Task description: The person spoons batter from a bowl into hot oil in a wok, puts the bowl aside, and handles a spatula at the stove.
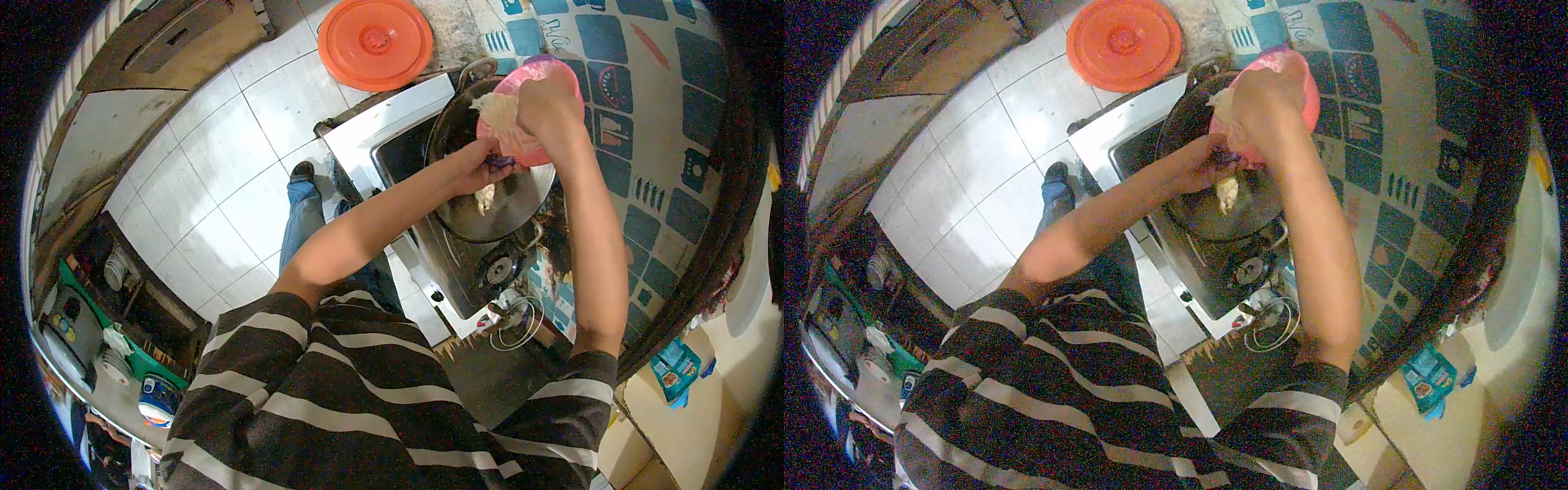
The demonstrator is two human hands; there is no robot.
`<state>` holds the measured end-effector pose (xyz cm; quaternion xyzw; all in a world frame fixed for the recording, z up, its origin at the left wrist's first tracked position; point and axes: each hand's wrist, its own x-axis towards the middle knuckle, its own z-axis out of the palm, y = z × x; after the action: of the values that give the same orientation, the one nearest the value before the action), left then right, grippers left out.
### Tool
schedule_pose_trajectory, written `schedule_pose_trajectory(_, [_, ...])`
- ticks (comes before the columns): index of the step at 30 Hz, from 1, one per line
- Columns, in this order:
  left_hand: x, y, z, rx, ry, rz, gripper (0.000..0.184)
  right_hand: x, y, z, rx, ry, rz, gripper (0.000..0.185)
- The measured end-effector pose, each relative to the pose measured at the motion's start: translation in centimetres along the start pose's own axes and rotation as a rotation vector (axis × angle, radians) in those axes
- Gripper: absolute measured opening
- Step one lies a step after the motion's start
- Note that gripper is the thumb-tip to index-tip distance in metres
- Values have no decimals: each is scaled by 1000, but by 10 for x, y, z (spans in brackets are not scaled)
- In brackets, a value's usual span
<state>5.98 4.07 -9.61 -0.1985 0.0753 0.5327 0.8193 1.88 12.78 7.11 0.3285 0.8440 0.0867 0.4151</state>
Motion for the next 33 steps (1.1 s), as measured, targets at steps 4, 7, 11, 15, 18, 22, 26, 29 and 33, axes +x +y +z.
schedule_pose_trajectory(4, [2,0,-2,0,-7,-4,25,-4,-2,0,-31,59,-44,21])
schedule_pose_trajectory(7, [5,-2,-4,-12,-26,16,26,-9,-2,-3,-45,88,-86,20])
schedule_pose_trajectory(11, [8,-3,-8,2,-25,-4,27,0,3,6,8,83,-54,20])
schedule_pose_trajectory(15, [10,-3,-7,1,-67,14,28,6,8,13,38,94,-62,22])
schedule_pose_trajectory(18, [15,-5,-13,-24,-72,-15,29,2,3,10,-74,77,-69,23])
schedule_pose_trajectory(22, [12,-6,-13,-59,-108,-19,29,7,7,14,-16,66,-49,23])
schedule_pose_trajectory(26, [6,-4,-7,-48,-47,-48,29,5,6,13,41,80,10,22])
schedule_pose_trajectory(29, [10,-5,-10,-68,-68,-56,29,7,8,16,51,85,13,21])
schedule_pose_trajectory(33, [6,-6,-4,-35,-37,-13,30,3,8,15,41,97,21,22])
